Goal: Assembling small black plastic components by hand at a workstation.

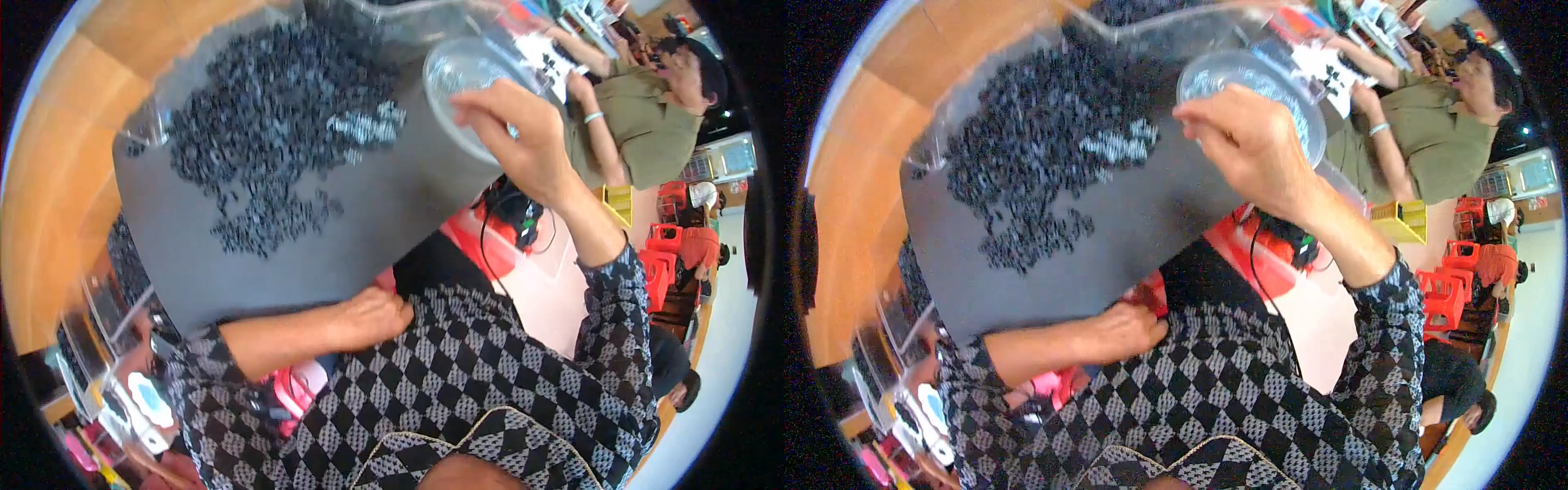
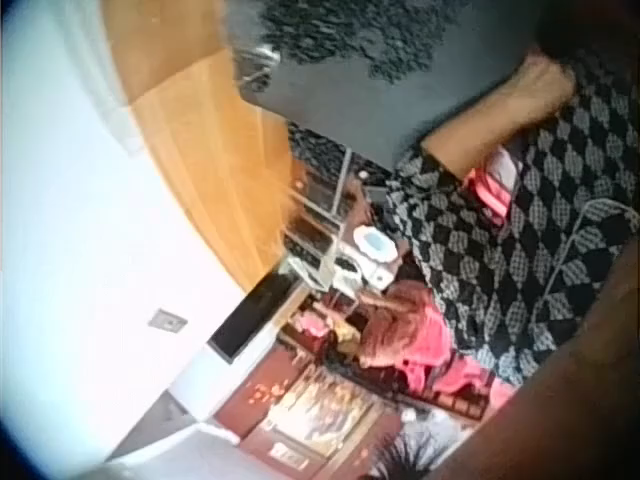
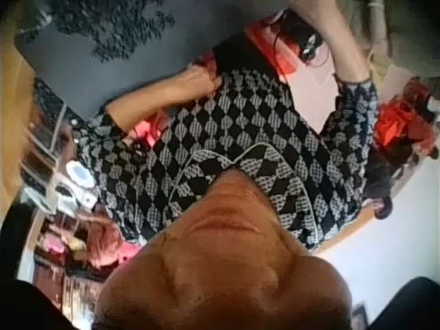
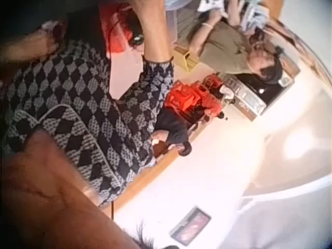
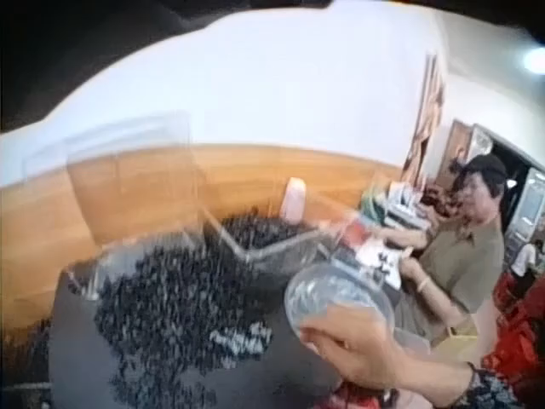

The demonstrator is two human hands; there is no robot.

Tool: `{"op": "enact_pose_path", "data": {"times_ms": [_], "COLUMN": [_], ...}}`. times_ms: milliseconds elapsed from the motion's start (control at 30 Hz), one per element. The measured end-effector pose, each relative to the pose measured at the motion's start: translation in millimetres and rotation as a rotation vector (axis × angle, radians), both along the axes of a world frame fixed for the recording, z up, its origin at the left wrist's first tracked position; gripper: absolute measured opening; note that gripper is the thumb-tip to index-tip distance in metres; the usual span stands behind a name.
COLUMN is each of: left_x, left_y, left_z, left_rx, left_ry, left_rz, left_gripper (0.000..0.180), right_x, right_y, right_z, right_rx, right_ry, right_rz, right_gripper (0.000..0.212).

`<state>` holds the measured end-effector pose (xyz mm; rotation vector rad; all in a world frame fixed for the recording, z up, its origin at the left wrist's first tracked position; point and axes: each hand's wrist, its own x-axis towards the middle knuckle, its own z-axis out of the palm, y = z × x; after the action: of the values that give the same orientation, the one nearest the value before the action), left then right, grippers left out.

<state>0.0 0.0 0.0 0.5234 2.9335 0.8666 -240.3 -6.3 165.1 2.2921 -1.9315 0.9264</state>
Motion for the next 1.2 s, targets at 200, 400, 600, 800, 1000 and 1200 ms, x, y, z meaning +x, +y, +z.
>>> {"op": "enact_pose_path", "data": {"times_ms": [200,400,600,800,1000,1200], "left_x": [-28.5,-19.1,-0.6,20.6,15.4,2.2], "left_y": [-37.7,-6.0,9.8,20.7,24.9,15.7], "left_z": [18.7,41.2,80.6,81.8,97.1,98.1], "left_rx": [-0.032,-0.043,0.203,0.299,0.346,0.368], "left_ry": [0.122,0.317,0.462,0.497,0.506,0.616], "left_rz": [0.092,0.072,0.321,0.643,0.875,1.122], "left_gripper": [0.014,0.029,0.028,0.035,0.015,0.017], "right_x": [-10.5,11.0,4.4,7.3,9.0,19.4], "right_y": [-7.6,-13.8,-13.6,-15.7,-18.4,-2.6], "right_z": [-46.6,-67.4,-74.8,-82.2,-84.9,-78.0], "right_rx": [-0.078,-0.244,-0.267,-0.22,-0.204,-0.201], "right_ry": [-0.031,0.059,0.205,0.304,0.327,0.056], "right_rz": [0.055,0.081,-0.004,0.023,0.017,0.062], "right_gripper": [0.013,0.015,0.011,0.017,0.014,0.009]}}
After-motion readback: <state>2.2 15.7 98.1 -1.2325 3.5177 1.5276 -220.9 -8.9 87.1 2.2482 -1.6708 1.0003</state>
